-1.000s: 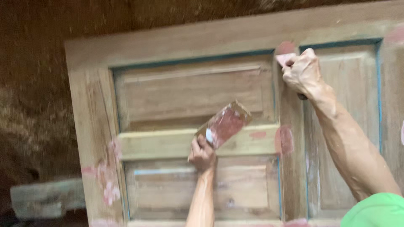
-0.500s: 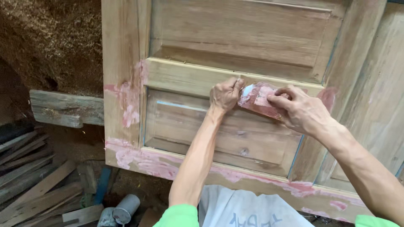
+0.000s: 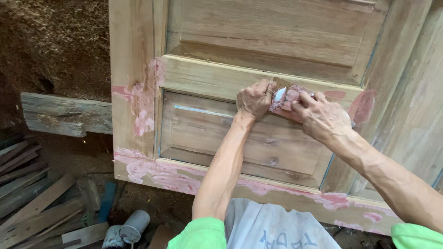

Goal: The person applies pink wood filler to a wooden door using a putty knife and a smaller scraper. They systematically fill gaps and imperfections in the door's panels and frame, smoothing the filler into the wood grain.

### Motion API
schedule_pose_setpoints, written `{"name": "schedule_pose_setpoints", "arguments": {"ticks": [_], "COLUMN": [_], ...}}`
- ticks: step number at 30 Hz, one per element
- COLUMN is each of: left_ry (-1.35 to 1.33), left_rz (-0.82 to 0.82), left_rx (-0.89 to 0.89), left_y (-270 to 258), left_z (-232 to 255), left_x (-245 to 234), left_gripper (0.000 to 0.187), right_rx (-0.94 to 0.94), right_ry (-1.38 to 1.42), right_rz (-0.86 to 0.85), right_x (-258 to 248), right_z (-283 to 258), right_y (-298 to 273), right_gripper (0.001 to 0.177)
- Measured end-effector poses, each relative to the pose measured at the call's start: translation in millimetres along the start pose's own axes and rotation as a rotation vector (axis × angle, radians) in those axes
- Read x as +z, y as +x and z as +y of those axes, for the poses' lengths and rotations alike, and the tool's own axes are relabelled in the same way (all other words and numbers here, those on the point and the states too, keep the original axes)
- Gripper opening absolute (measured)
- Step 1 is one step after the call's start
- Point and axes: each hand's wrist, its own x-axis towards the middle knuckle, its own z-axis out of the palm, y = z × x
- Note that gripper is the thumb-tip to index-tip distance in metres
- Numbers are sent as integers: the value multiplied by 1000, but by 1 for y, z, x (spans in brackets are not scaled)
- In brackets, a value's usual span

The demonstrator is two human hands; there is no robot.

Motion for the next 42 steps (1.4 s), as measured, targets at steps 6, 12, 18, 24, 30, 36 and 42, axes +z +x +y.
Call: {"name": "schedule_pose_setpoints", "arguments": {"ticks": [6, 12, 18, 24, 30, 36, 42], "left_ry": [-27, 54, 76, 78, 61, 56, 84], "left_rz": [35, 49, 110, 77, 96, 98, 99], "left_rx": [-13, 16, 33, 38, 22, 23, 19], "left_y": [0, 6, 0, -4, -1, -4, -3], "left_z": [0, -2, -9, -7, -5, 2, 4], "left_x": [0, 7, 12, 8, 10, 3, 4], "left_gripper": [32, 35, 34, 37, 38, 37, 35], "right_rx": [113, 138, 121, 263, 304, 357, 331], "right_ry": [32, 238, 253, 440, 599, 578, 577], "right_rz": [43, 140, 472, 318, 525, 393, 436], "right_x": [-7, 9, 80, 96, 54, 49, 53], "right_z": [-9, 8, -1, -41, -18, -36, -26], "right_y": [-22, -31, -19, -51, -38, -27, -36], "right_gripper": [48, 49, 66, 50, 31, 32, 26]}}
